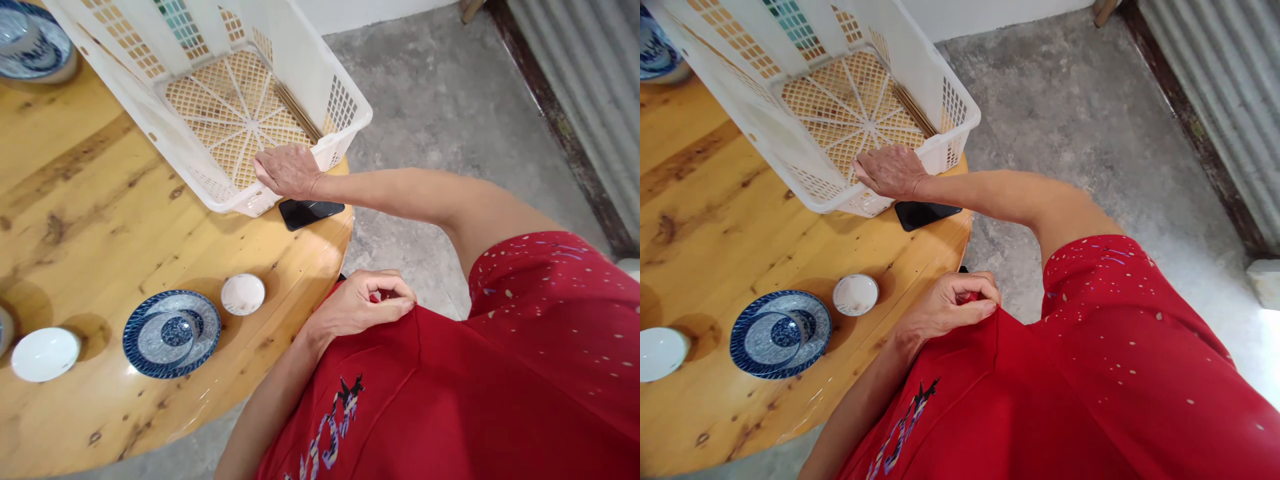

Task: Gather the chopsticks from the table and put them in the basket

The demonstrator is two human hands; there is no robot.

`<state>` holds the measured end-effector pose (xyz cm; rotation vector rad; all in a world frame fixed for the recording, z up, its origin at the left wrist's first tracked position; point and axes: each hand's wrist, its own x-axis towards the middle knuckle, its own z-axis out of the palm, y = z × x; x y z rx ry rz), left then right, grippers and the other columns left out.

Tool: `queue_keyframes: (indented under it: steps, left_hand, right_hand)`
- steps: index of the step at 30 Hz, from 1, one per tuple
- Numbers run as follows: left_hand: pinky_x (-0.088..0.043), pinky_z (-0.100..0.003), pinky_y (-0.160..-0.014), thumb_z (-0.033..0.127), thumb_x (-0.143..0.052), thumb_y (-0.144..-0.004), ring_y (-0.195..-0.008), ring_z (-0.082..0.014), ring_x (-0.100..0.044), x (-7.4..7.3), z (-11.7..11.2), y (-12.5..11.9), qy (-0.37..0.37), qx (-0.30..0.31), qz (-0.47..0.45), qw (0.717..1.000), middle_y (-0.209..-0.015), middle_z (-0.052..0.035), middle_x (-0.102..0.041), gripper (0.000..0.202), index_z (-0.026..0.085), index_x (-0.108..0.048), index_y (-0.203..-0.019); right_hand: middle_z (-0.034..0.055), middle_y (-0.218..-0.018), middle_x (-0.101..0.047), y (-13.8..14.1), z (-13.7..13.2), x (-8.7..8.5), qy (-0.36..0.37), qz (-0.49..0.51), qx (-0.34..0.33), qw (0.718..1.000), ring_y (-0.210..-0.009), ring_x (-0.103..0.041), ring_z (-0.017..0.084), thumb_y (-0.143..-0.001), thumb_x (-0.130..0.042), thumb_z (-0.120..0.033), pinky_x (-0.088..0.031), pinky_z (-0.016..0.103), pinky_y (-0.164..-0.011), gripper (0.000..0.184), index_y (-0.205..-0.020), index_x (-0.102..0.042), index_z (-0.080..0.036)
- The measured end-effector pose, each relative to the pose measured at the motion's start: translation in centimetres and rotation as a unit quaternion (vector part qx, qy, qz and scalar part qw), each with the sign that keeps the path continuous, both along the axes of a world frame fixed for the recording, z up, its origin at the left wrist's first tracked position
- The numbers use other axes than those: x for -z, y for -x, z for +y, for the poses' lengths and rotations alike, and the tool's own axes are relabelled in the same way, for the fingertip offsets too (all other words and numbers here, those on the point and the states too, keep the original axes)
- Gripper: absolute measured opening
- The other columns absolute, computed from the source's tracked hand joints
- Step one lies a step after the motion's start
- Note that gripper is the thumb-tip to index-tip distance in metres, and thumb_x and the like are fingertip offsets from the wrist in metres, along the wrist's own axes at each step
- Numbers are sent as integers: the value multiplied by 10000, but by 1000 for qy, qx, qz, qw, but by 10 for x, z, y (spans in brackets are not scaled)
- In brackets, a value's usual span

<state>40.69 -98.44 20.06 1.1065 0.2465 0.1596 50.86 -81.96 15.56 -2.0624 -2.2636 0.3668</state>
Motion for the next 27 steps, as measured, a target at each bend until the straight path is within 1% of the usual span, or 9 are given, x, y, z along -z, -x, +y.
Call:
queue_keyframes:
  steps: [4,9,15,18,20,22,24,26,27]
  left_hand:
    - [-342,-256,-591,313,-592,-833,-636,-109,-447,-2,-4,0,59,-28,49,997,-734,15,-534,148,193,-643,-762]
    - [-337,-246,-592,335,-611,-819,-657,-106,-432,-1,-4,-1,97,-31,49,994,-737,11,-487,154,184,-633,-797]
    - [-366,-270,-578,366,-617,-790,-647,-131,-451,-1,-4,-2,71,-43,58,995,-720,-7,-542,160,210,-638,-760]
    - [-376,-278,-586,341,-602,-790,-648,-138,-476,-2,-4,-3,53,-48,55,996,-720,-3,-568,137,220,-634,-735]
    - [-378,-274,-584,332,-597,-794,-657,-142,-484,-2,-2,-4,45,-39,58,997,-728,-7,-578,131,218,-634,-741]
    - [-378,-262,-586,315,-600,-798,-666,-136,-484,-3,0,-5,41,-23,52,998,-744,-13,-583,124,203,-637,-759]
    - [-380,-245,-603,288,-611,-796,-677,-122,-482,-4,1,-5,39,-13,26,999,-748,-11,-577,119,178,-634,-759]
    - [-391,-234,-637,273,-617,-800,-693,-112,-492,-5,-2,-4,42,-3,-13,999,-746,-2,-566,121,166,-624,-743]
    - [-401,-233,-656,275,-618,-806,-703,-111,-505,-4,-4,-4,43,3,-30,999,-743,4,-563,128,170,-618,-734]
  right_hand:
    - [22,-956,-723,0,-1,-2,4,-16,2,1000,-1223,-553,198,-984,-25,-539,-448,320,-848,654,-1137,-618,-308]
    - [24,-996,-719,1,-2,-5,1,-35,-5,999,-1219,-553,202,-997,-53,-504,-442,322,-850,609,-1182,-598,-303]
    - [19,-1085,-706,1,-2,-5,10,-43,-5,999,-1246,-527,202,-1000,-71,-474,-426,326,-864,573,-1235,-573,-328]
    - [11,-1117,-696,0,-1,0,-9,-53,-5,999,-1208,-548,191,-1005,-69,-465,-411,325,-867,571,-1214,-584,-337]
    - [11,-1133,-690,-1,2,5,-34,-67,-12,997,-1146,-576,192,-1009,-87,-455,-404,331,-856,552,-1177,-599,-332]
    - [25,-1132,-687,-2,4,9,-58,-75,-30,995,-1086,-597,202,-1015,-119,-427,-398,338,-829,523,-1143,-611,-301]
    - [51,-1118,-685,-1,5,11,-61,-69,-47,995,-1054,-602,217,-1021,-166,-395,-384,337,-790,483,-1128,-616,-255]
    - [86,-1112,-680,1,3,11,-39,-48,-31,998,-1040,-595,231,-1019,-227,-399,-357,332,-754,448,-1118,-625,-219]
    - [106,-1114,-677,2,3,11,-20,-30,-7,999,-1032,-589,235,-1014,-258,-434,-339,331,-744,448,-1111,-634,-210]
